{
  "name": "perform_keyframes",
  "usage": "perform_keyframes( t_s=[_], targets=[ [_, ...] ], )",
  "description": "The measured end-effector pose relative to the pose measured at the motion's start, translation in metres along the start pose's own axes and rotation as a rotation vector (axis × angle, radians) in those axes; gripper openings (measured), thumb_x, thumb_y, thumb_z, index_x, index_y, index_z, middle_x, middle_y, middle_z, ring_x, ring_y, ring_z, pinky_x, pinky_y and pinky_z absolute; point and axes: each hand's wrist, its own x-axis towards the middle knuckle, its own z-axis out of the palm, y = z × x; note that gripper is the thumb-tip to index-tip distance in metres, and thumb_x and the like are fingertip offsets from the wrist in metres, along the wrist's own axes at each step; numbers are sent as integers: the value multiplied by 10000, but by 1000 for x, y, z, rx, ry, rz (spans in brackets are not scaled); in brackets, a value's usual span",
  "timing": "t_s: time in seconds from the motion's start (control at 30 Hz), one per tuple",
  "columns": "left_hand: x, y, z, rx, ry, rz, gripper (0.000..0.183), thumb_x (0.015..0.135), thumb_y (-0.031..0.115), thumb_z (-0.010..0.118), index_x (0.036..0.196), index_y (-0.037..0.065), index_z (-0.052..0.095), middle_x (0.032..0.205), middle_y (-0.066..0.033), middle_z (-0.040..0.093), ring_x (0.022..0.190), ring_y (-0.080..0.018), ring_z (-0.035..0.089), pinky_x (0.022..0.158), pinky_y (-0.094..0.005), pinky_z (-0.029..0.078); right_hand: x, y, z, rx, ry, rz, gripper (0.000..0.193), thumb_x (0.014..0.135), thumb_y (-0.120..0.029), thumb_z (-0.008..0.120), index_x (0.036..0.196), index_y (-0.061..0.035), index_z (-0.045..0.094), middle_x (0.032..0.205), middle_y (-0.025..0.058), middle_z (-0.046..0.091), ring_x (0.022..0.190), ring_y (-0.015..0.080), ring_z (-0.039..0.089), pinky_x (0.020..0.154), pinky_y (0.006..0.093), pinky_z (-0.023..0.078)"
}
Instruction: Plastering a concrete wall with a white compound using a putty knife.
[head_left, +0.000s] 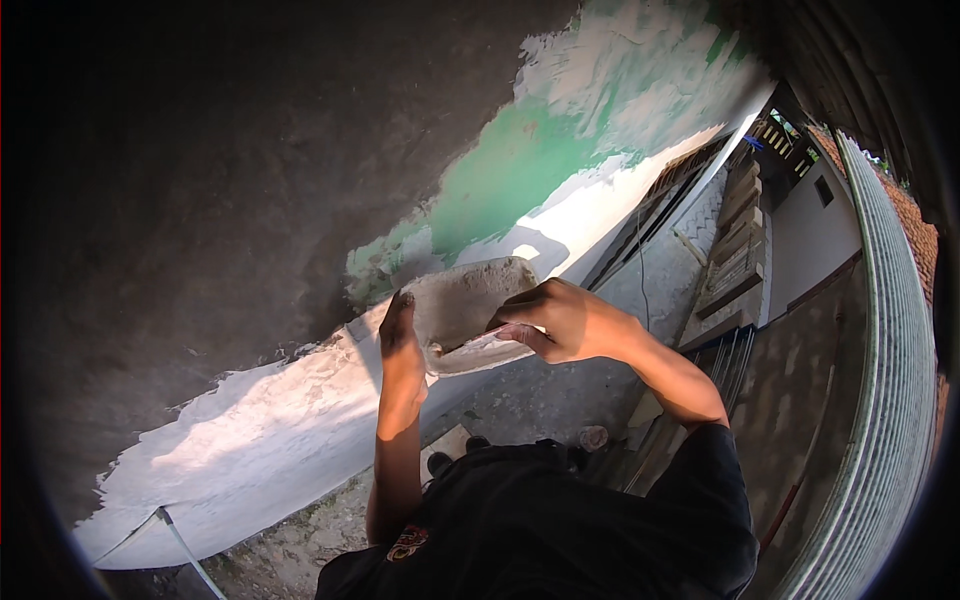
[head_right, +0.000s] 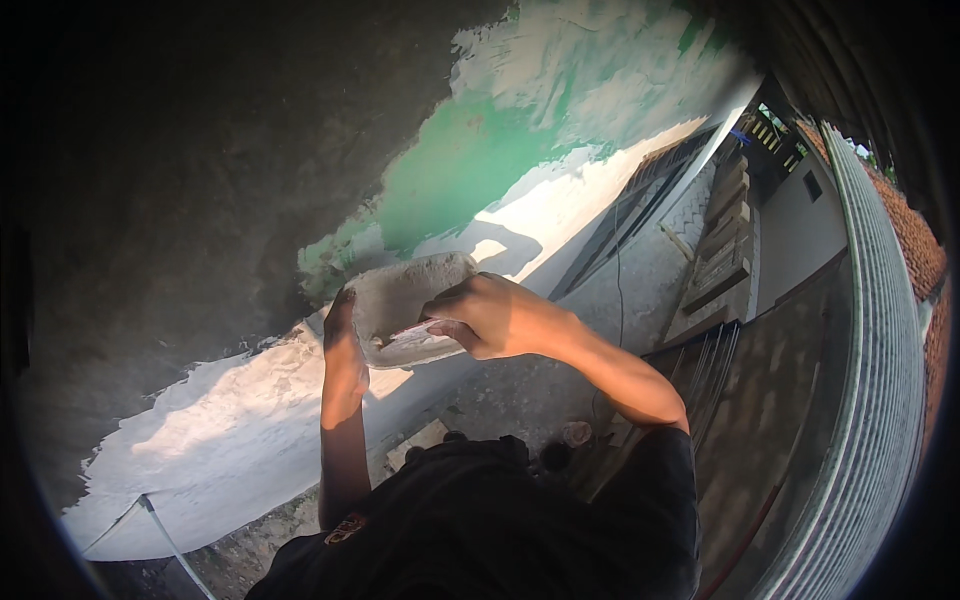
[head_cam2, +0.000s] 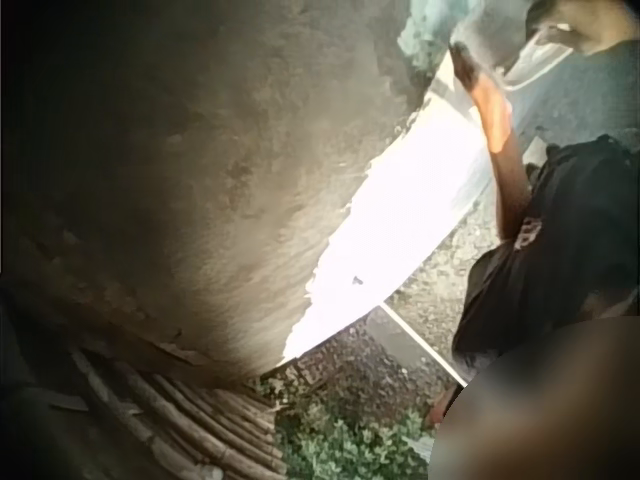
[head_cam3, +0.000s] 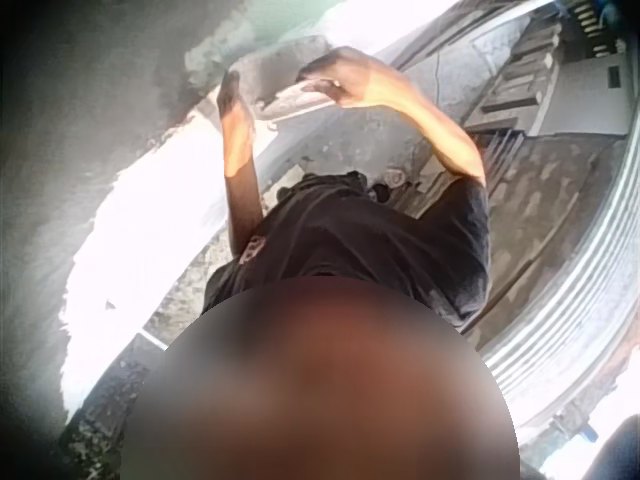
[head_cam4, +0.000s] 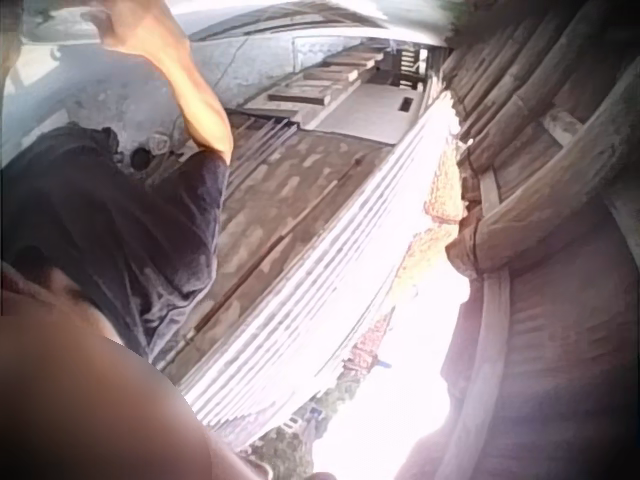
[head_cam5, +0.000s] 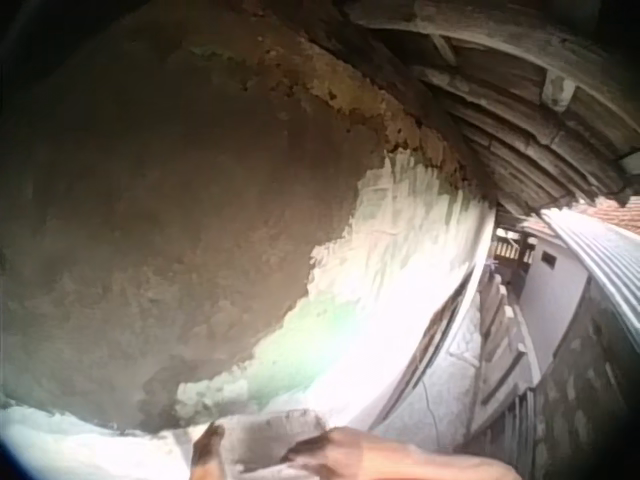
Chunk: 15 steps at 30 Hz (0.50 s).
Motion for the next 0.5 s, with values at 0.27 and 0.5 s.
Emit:
perform_keyframes(
  t_s=[0.27, 0.5],
  targets=[
    [3, 10, 0, 119, 0, 38, 545, 989, 302, 461, 1394, -58, 404, 1437, -175, 433, 1345, -246, 385, 1118, -341, 268, 2, 3, -12, 174, 231, 54, 138, 842, -63, 607, 962, -16, 656, 777, 202, 654, 730, 402, 624, 655, 456, 483],
    [14, -17, -12, 11, -62, 34, 520, 993, 302, 460, 1379, -46, 426, 1396, -151, 476, 1300, -233, 434, 1092, -332, 311, -1, 9, -10, 182, 116, 54, 172, 816, -69, 648, 974, -3, 659, 683, 205, 605, 650, 347, 610, 606, 423, 457]
  ],
)
